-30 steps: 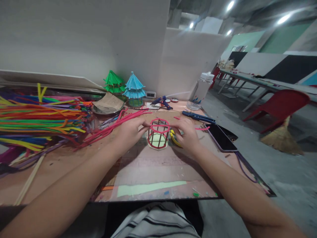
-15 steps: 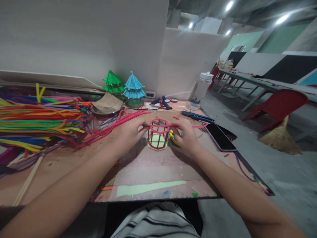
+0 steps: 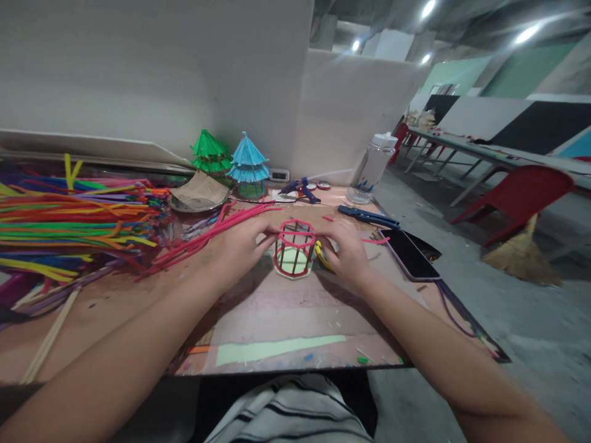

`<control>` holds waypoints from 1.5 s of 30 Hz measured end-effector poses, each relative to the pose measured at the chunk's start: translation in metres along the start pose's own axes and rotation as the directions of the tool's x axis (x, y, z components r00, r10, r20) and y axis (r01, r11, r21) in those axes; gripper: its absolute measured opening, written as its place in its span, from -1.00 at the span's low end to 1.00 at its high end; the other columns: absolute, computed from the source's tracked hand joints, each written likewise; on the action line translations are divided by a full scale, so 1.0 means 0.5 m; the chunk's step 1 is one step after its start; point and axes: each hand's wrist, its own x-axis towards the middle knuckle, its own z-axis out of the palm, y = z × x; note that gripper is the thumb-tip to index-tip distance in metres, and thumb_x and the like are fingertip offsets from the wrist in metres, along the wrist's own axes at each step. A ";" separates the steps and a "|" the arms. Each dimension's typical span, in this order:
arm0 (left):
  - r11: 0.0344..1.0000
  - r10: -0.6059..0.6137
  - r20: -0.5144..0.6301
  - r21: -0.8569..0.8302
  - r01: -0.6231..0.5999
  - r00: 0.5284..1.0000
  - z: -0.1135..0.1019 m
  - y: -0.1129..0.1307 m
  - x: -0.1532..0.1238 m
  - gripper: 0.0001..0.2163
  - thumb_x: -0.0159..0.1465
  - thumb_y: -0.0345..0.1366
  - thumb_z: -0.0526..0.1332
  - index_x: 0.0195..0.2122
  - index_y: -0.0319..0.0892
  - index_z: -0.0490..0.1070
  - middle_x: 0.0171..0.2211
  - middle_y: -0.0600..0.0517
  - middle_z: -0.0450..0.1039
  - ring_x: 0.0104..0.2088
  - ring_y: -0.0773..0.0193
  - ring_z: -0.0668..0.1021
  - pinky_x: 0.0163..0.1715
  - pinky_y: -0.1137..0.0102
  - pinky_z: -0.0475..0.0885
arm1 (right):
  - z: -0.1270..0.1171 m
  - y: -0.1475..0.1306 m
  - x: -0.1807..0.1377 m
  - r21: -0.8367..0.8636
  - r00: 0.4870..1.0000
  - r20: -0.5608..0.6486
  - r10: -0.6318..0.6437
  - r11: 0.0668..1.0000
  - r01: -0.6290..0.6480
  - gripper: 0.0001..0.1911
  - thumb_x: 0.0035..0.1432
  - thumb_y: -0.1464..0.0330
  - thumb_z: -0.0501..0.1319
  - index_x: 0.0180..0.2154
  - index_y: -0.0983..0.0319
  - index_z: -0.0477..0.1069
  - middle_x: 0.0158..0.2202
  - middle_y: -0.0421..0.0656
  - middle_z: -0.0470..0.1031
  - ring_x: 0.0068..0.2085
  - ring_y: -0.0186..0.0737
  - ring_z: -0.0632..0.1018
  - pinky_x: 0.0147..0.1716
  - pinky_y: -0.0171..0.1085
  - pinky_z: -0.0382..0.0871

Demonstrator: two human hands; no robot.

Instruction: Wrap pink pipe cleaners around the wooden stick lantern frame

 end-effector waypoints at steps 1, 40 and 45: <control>0.999 -0.028 -0.005 -0.024 0.028 1.000 0.003 0.000 0.000 -0.80 0.36 -0.19 0.25 -0.08 -0.15 0.52 -0.18 -0.04 0.64 -0.18 0.14 0.65 -0.14 0.27 0.51 | 0.001 -0.001 -0.001 0.004 0.999 -0.033 0.001 1.000 -0.001 -0.80 0.38 0.44 0.17 -0.03 0.12 0.46 -0.16 -0.07 0.61 -0.07 0.00 0.57 0.03 0.05 0.41; 0.703 -0.441 -0.120 -0.662 0.259 0.890 -0.042 -0.017 0.048 -0.30 -0.17 0.33 0.49 -0.31 -0.23 0.50 -0.33 -0.02 0.62 -0.31 0.18 0.64 -0.18 0.30 0.57 | -0.048 0.078 0.020 -0.422 0.590 0.583 0.559 0.829 -0.367 -0.52 0.33 0.39 0.19 0.26 0.25 0.44 0.09 0.05 0.62 -0.01 -0.07 0.63 -0.06 -0.27 0.38; 0.707 -0.441 -0.133 -0.661 0.252 0.888 -0.045 -0.022 0.050 -0.29 -0.17 0.35 0.48 -0.31 -0.23 0.52 -0.37 -0.01 0.60 -0.31 0.16 0.63 -0.19 0.28 0.58 | -0.058 0.056 0.029 -0.422 0.579 0.622 0.527 0.849 -0.319 -0.26 0.27 0.02 0.30 0.33 0.29 0.37 0.15 0.18 0.51 0.08 0.10 0.57 -0.01 -0.19 0.35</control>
